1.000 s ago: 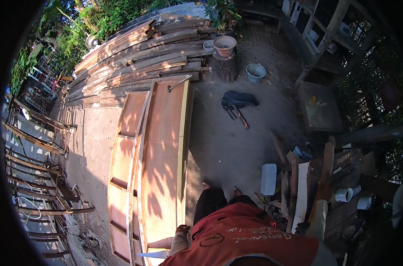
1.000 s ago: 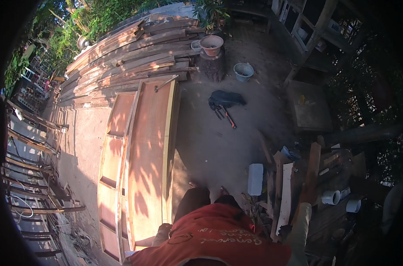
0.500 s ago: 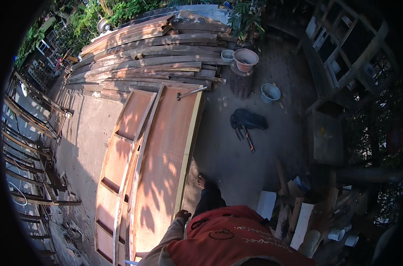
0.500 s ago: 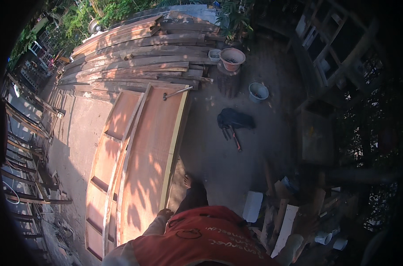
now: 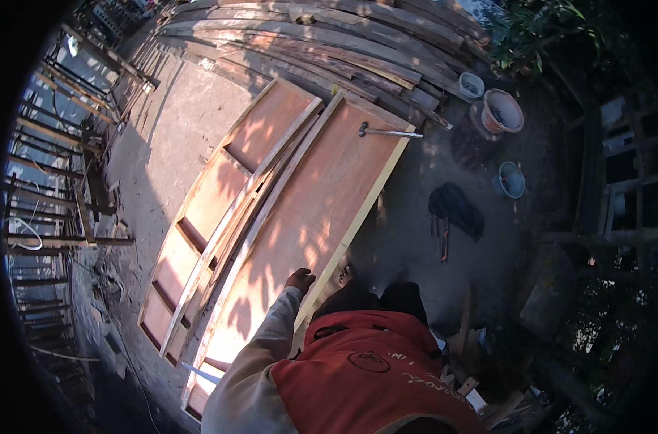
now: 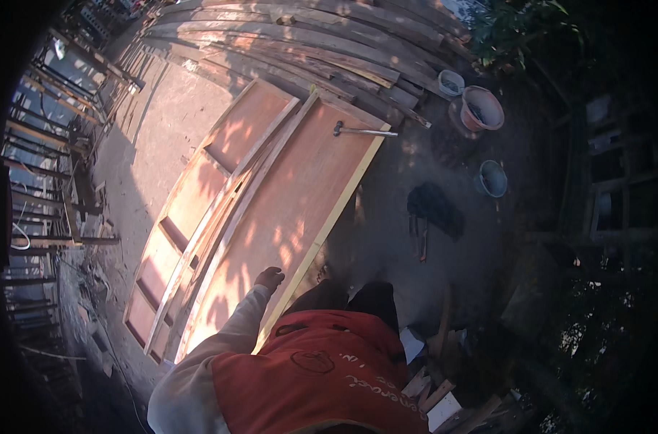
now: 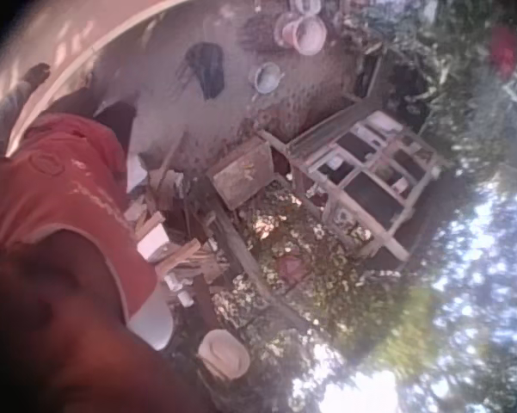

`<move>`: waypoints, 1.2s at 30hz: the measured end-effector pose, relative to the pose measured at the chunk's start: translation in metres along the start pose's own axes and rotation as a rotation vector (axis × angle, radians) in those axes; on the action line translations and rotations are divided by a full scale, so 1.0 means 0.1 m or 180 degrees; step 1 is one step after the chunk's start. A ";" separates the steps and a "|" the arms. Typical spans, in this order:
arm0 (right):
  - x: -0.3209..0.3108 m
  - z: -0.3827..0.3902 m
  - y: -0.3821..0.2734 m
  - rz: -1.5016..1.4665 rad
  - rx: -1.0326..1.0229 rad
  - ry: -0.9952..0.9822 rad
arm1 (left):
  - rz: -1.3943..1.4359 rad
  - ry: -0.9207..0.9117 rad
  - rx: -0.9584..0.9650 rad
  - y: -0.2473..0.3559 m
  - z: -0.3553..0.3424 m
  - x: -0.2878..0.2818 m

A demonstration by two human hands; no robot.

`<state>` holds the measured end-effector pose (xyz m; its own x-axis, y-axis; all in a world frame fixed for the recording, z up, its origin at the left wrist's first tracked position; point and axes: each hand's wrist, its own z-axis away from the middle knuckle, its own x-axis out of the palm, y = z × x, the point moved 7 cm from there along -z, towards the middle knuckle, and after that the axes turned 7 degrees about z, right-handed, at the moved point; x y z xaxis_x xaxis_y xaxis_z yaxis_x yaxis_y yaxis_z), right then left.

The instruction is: The person constructs a wooden frame by sawing a piece of wood, hammering it into the frame, marking dimensions with a pencil, and measuring with a tape measure.

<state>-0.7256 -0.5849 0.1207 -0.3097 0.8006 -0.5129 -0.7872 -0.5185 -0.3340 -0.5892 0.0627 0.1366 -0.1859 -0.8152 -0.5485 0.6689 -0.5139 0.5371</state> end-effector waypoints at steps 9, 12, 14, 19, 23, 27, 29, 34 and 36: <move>-1.35 -1.27 -0.66 0.0050 0.0214 -0.0419 | 0.1226 0.0497 -0.2014 -1.19 1.93 1.51; -1.94 -1.66 -0.90 0.0159 0.0289 -0.0390 | 0.1809 0.0770 -0.2429 -1.17 2.69 2.31; -2.36 -1.99 -1.13 0.0300 0.0274 -0.0273 | 0.2165 0.0973 -0.2655 -1.03 3.08 2.87; -3.24 -2.79 -1.98 0.0572 -0.0019 0.0114 | 0.3115 0.0940 -0.2739 -0.46 3.42 3.91; -1.82 -2.27 -2.72 0.0210 -0.0849 -0.0908 | 0.2851 0.1453 -0.2783 -0.65 3.88 4.13; -0.28 -1.52 -3.90 0.1112 -0.1921 -0.1698 | 0.3637 0.1827 -0.2508 -0.14 3.16 3.53; 0.30 -0.66 -3.99 0.1858 -0.2323 -0.2202 | 0.3658 0.2085 -0.2394 -0.15 3.27 3.44; 0.37 -1.09 -3.86 0.2434 -0.3493 -0.2526 | 0.2594 0.1740 -0.2121 -0.39 2.78 2.96; -0.01 -1.68 -3.83 0.1613 -0.2286 -0.2118 | 0.2343 0.1406 -0.2074 -0.25 2.52 2.82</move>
<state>-0.3343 -0.4373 0.1164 -0.9043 0.3356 -0.2640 -0.0612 -0.7137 -0.6978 -0.8400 -0.2215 0.1304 0.6077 -0.6304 -0.4831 0.7891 0.4109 0.4565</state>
